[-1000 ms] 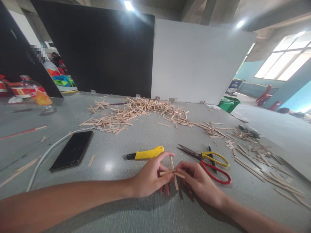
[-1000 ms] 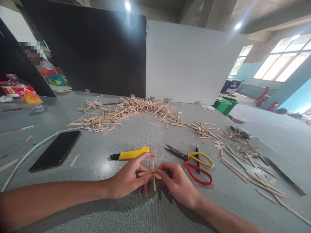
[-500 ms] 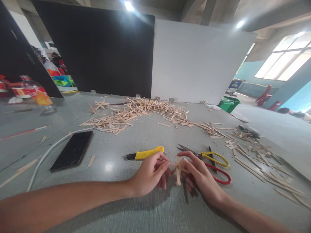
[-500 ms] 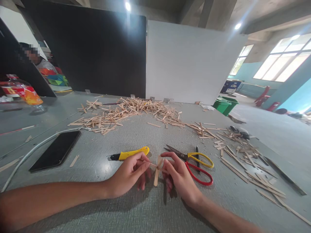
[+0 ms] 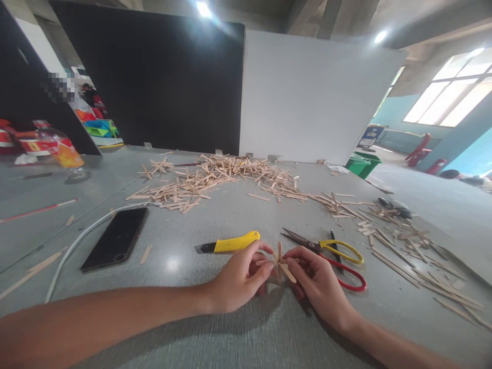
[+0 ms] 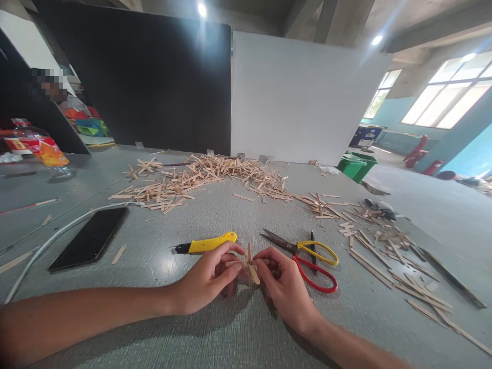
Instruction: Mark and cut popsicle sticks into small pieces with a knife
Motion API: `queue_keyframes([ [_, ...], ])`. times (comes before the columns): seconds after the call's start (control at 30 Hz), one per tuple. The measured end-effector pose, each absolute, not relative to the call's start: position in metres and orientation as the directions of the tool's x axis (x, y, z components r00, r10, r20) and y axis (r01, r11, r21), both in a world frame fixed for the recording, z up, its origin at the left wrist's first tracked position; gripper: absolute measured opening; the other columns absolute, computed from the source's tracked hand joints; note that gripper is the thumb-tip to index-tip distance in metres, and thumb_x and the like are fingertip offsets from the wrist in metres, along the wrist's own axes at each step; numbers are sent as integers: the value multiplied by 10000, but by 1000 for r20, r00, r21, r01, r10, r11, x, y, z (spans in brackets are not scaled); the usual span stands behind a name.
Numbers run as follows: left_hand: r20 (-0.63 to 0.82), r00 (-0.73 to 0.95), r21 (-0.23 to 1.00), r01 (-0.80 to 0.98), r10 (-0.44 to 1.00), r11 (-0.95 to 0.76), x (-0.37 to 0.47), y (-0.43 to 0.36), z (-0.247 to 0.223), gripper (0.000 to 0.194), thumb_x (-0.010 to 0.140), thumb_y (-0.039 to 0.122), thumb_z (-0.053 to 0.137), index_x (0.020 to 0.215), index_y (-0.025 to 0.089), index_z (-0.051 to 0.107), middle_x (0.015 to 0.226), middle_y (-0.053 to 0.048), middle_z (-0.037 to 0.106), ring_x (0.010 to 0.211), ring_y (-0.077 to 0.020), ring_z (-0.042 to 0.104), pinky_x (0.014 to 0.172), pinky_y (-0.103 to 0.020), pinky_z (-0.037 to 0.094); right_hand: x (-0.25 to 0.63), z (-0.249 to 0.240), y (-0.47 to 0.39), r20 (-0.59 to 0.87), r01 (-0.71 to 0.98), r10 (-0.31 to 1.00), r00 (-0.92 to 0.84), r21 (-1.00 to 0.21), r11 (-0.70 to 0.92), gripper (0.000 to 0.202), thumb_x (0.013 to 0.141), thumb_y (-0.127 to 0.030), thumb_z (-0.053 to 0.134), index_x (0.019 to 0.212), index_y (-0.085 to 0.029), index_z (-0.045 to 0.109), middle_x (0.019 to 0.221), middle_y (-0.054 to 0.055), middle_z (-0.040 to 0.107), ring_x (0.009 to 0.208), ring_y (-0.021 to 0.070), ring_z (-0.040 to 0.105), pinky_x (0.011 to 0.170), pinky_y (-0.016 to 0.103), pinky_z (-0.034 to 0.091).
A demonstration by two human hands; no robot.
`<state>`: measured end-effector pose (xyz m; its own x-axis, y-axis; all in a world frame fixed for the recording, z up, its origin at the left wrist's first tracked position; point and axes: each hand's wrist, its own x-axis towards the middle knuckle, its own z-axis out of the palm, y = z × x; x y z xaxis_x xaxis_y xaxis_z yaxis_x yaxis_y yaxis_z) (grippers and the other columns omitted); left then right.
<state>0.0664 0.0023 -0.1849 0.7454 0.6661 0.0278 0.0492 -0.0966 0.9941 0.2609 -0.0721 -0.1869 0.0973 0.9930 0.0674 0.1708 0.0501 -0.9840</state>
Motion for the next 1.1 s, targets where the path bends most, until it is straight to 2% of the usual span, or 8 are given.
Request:
queue_keyframes([
  [0.1, 57, 818, 995, 3, 572, -102, 65, 2, -184, 390, 1011, 466, 614, 1269, 207, 479, 1063, -56, 643, 661, -99, 591, 585, -232, 459, 261, -187, -73, 46, 193, 995, 91, -981, 27, 409, 957, -597, 646, 906, -191, 640, 613, -31, 582, 468, 91, 471, 421, 200, 389],
  [0.2, 64, 870, 997, -38, 489, -64, 65, 2, -182, 406, 972, 462, 684, 1218, 182, 522, 1030, -37, 606, 701, -92, 537, 605, -226, 421, 261, -188, -74, 19, 195, 997, 77, -981, 4, 424, 939, -618, 654, 895, -197, 631, 640, -17, 612, 464, 93, 466, 409, 203, 387],
  [0.47, 48, 875, 998, -29, 482, -47, 65, 4, -181, 508, 857, 447, 814, 1211, 179, 567, 1019, -23, 582, 817, -128, 545, 690, -252, 424, 262, -188, -76, 48, 219, 998, 38, -975, 39, 421, 932, -598, 676, 803, -204, 605, 589, -39, 555, 472, 97, 476, 432, 213, 371],
  [0.63, 72, 870, 991, -8, 487, -132, 65, 4, -178, 393, 861, 310, 766, 1163, 189, 545, 902, 22, 530, 723, -108, 476, 641, -243, 411, 261, -188, -75, 51, 222, 999, 14, -974, 47, 420, 941, -597, 664, 801, -207, 595, 583, -36, 568, 456, 97, 478, 424, 216, 371],
  [0.77, 76, 864, 976, 37, 498, -212, 65, 3, -174, 395, 842, 270, 738, 1165, 190, 525, 841, 36, 530, 680, -111, 476, 594, -235, 409, 261, -189, -75, 37, 221, 999, 26, -975, 30, 448, 934, -623, 660, 793, -203, 594, 561, -45, 547, 446, 95, 470, 426, 216, 370],
  [1.1, 76, 879, 982, 15, 470, -188, 65, 6, -180, 359, 862, 195, 660, 1183, 207, 499, 792, 56, 477, 664, -111, 431, 609, -244, 379, 262, -189, -74, 3, 200, 1000, 30, -980, -3, 466, 937, -640, 648, 829, -189, 603, 572, -59, 528, 444, 82, 466, 420, 198, 370],
])
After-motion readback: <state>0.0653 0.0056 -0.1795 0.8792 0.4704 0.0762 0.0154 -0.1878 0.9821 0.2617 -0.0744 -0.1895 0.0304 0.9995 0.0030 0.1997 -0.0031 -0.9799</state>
